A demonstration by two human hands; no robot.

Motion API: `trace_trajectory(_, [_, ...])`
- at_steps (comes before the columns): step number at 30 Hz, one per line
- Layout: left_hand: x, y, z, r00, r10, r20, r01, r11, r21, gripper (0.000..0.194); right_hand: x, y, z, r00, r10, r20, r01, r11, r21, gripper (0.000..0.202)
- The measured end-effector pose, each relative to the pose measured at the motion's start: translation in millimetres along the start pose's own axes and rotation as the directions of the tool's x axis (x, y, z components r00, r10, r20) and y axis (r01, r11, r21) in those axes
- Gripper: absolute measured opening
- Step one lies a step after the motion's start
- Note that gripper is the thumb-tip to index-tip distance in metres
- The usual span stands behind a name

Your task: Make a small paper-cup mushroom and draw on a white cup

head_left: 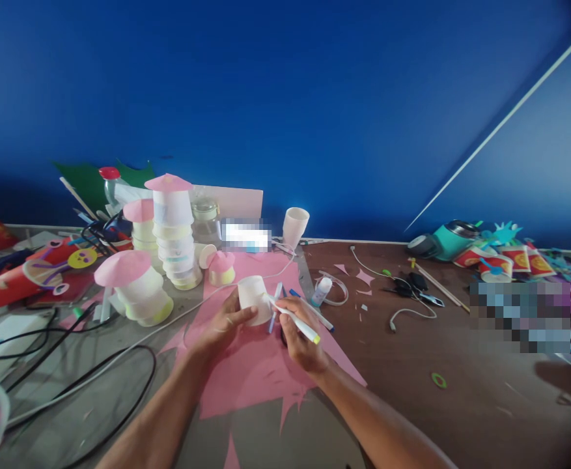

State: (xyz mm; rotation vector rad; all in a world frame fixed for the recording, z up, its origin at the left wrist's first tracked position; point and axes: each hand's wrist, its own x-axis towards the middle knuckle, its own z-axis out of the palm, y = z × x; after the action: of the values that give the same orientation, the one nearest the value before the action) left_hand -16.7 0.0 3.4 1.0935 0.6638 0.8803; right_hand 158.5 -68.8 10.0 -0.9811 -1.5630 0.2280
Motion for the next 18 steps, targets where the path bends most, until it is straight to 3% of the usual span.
trace_trajectory(18, [-2.0, 5.6, 4.0, 1.000, -0.007, 0.012, 0.006, 0.996, 0.092, 0.052, -0.4, -4.2, -1.6, 0.993, -0.084, 0.087, 0.085, 0.996, -0.002, 0.026])
